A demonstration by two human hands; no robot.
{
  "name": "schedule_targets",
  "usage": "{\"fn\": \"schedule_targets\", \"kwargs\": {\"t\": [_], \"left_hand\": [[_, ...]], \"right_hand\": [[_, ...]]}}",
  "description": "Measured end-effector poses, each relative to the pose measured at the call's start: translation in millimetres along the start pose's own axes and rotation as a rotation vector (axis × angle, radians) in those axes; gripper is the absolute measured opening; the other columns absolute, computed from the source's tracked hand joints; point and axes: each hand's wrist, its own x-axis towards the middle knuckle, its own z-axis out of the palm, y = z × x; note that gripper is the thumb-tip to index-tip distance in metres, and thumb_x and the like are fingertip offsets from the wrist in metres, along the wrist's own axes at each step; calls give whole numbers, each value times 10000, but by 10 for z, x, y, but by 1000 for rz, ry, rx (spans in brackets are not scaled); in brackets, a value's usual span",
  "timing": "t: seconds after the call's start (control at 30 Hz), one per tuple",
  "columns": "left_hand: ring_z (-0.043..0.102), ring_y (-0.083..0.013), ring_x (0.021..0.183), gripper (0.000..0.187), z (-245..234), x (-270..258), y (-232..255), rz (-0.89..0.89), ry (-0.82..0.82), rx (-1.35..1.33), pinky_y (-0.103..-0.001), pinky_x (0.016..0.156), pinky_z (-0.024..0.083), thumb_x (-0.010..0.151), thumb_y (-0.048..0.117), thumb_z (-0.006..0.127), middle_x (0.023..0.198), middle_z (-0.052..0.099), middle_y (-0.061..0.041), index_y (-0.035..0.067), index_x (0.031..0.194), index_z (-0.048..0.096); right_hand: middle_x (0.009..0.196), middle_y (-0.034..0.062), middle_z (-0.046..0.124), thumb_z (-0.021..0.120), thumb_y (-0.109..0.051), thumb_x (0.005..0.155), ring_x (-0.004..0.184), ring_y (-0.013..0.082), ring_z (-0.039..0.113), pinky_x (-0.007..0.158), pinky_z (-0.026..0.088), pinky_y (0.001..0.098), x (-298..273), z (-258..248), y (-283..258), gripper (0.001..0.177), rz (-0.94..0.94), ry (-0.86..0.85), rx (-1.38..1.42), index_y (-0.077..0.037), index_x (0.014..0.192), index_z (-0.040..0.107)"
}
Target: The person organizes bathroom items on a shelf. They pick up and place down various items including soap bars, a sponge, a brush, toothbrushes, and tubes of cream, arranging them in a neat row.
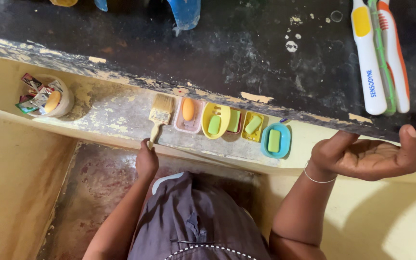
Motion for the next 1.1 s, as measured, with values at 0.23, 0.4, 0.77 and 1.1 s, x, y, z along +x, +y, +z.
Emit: {"fn": "schedule_targets", "kwargs": {"t": [0.23,0.4,0.77,1.1], "left_hand": [[626,-484,1000,299,49,-270,-129,215,356,-198,-553,814,484,1049,87,497,1143,653,-285,37,1341,536],[650,-434,918,374,-75,-506,71,275,160,-184,-525,754,495,1044,103,485,1087,666,-257,30,1411,499],[605,-377,1046,306,111,-47,955,936,-17,141,-488,823,511,988,158,559,1087,632,-145,91,1284,595],[584,-295,1090,368,157,159,1149,894,33,358,-490,890,456,984,215,561,1134,632,-68,208,1352,579]], "right_hand": [[1336,206,464,656,-63,872,1281,333,435,1111,392,513,-10,-76,34,447,16,-41,19,-28,1275,465],[1317,189,500,633,-110,830,1294,347,392,1129,331,585,0,-54,132,470,-67,-18,-3,-46,1267,472],[1304,154,525,656,-184,918,1295,385,382,1115,344,625,24,-224,242,417,-144,-121,-71,-52,1279,496],[1332,165,554,641,-222,1002,1306,392,449,1122,359,580,174,-307,-39,344,-11,-149,-88,-45,1268,513]]}}
